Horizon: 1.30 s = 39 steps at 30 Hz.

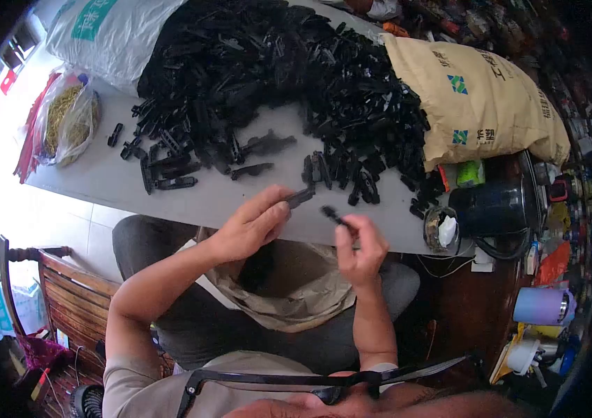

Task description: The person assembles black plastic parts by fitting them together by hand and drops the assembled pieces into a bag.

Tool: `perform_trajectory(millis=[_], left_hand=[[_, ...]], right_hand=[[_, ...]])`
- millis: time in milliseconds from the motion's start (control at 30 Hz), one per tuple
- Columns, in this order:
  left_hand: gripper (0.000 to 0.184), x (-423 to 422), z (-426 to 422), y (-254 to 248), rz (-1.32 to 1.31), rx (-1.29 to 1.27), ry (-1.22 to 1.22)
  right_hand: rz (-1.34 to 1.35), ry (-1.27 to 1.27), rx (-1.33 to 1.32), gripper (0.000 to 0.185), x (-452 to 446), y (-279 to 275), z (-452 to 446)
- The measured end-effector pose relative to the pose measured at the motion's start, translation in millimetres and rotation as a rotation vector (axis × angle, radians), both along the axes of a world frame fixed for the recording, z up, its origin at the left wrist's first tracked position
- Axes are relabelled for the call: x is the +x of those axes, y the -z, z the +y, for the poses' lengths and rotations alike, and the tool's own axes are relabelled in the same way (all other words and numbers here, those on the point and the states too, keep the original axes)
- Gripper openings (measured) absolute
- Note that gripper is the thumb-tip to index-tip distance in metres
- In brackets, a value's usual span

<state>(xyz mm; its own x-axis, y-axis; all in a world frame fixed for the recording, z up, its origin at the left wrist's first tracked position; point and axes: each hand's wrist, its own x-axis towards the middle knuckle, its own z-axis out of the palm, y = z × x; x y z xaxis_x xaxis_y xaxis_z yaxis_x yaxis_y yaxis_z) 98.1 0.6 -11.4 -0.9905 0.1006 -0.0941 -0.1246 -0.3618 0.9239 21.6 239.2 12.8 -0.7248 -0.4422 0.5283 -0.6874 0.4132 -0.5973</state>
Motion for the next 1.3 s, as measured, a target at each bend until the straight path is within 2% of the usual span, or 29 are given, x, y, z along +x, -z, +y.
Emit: perform_trajectory(millis=[67, 167, 267, 367, 600, 700, 800, 900, 1067, 1167, 1300], left_hand=[[0.032, 2, -1, -5, 0.048, -0.207, 0.031], [0.034, 4, -2, -20, 0.21, -0.561, 0.059], [0.035, 6, 2, -7, 0.447, -0.841, 0.045], [0.037, 10, 5, -21, 0.394, -0.902, 0.107], [0.042, 9, 4, -20, 0.515, -0.968, 0.105], [0.043, 11, -1, -19, 0.57, -0.957, 0.116], [0.042, 11, -4, -22, 0.624, -0.94, 0.13], [0.041, 13, -3, -22, 0.655, -0.921, 0.137], [0.038, 15, -2, -23, 0.679, -0.806, 0.145], [0.043, 13, -4, -11, 0.686, -0.794, 0.176], [0.039, 10, 1, -11, 0.646, -0.805, 0.135]], right_hand=[[-0.095, -0.212, 0.065, 0.012, 13, -12, -7], [-0.077, -0.292, 0.093, 0.014, 20, -5, -13], [-0.135, -0.264, 0.086, 0.018, 22, -3, -12], [-0.142, -0.254, 0.044, 0.018, 23, -4, -12], [-0.128, -0.277, -0.013, 0.019, 24, -2, -7], [-0.177, -0.287, -0.041, 0.026, 26, -1, -4], [-0.379, -0.22, -0.116, 0.035, 30, -9, -9], [-0.28, -0.396, 0.029, 0.039, 21, -3, -3], [-0.222, -0.441, -0.006, 0.034, 19, -3, 0], [-0.222, -0.423, -0.016, 0.031, 20, -6, 0], [-0.231, -0.392, -0.028, 0.029, 17, -5, 1]])
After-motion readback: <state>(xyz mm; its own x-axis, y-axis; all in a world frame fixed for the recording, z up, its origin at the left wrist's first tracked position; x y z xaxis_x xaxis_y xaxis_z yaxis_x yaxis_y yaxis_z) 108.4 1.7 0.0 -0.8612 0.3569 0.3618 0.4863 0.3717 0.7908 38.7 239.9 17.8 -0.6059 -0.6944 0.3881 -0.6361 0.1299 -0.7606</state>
